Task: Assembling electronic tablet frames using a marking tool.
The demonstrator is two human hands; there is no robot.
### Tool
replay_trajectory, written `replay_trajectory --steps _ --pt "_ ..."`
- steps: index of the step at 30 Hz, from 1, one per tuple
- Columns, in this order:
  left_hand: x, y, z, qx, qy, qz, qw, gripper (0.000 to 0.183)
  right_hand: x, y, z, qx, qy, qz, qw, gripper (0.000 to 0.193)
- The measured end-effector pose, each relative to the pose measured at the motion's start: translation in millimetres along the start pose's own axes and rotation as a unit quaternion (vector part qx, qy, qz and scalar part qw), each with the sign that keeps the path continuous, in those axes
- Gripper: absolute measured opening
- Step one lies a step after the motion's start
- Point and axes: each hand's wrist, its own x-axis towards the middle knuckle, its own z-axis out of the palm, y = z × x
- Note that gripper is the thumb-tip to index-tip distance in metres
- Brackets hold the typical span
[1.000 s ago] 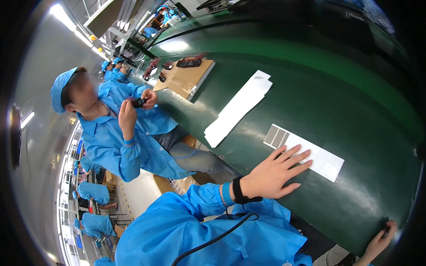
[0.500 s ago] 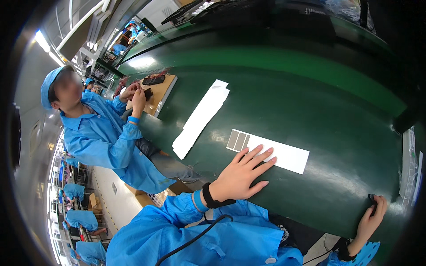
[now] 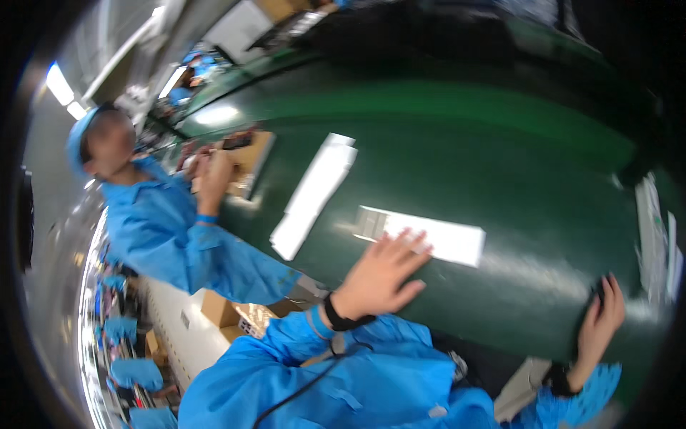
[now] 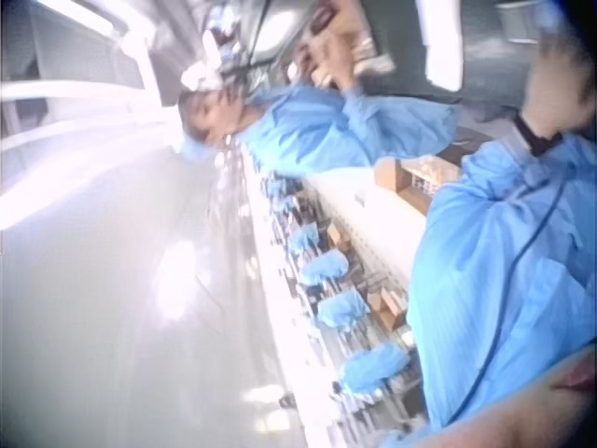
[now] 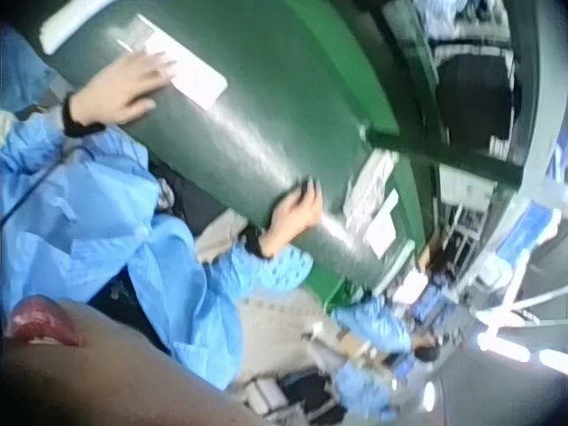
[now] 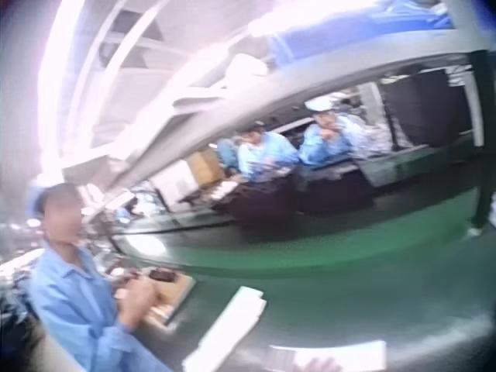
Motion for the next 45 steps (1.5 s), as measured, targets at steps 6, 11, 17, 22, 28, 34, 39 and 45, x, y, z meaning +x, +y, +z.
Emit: replay_trajectory --steps 6,11,17,22,28,34,39,45 --pt "-4 -5 -2 0.039 -0.023 -0.007 0.999 0.065 9 -31 6 -0.044 -0.004 -0.009 0.999 0.036" --pt "1 -4 0 0.055 -0.027 -0.011 0.998 0.067 14 -31 5 -0.029 0.000 -0.007 1.000 0.036" --pt "9 4 -3 0.009 0.034 -0.015 0.999 0.060 13 -24 -5 -0.025 0.076 0.007 0.997 0.029" --pt "-13 2 -25 -0.021 -0.046 -0.034 0.998 0.071 14 -43 1 0.048 0.081 0.003 0.996 0.025" --pt "21 -8 -120 -0.060 -0.173 0.098 0.978 0.065 -10 -56 3 0.102 -0.038 -0.031 0.994 0.022" --pt "48 52 -208 -0.194 0.042 0.136 0.971 0.029 26 -77 23 0.278 0.025 -0.180 0.943 0.043" --pt "143 96 -176 -0.190 -0.006 0.272 0.943 0.020 12 -17 -23 0.213 0.245 0.026 0.946 0.033" --pt "235 191 -92 -0.251 -0.159 0.357 0.886 0.019 20 93 -60 0.494 0.216 0.465 0.702 0.039"
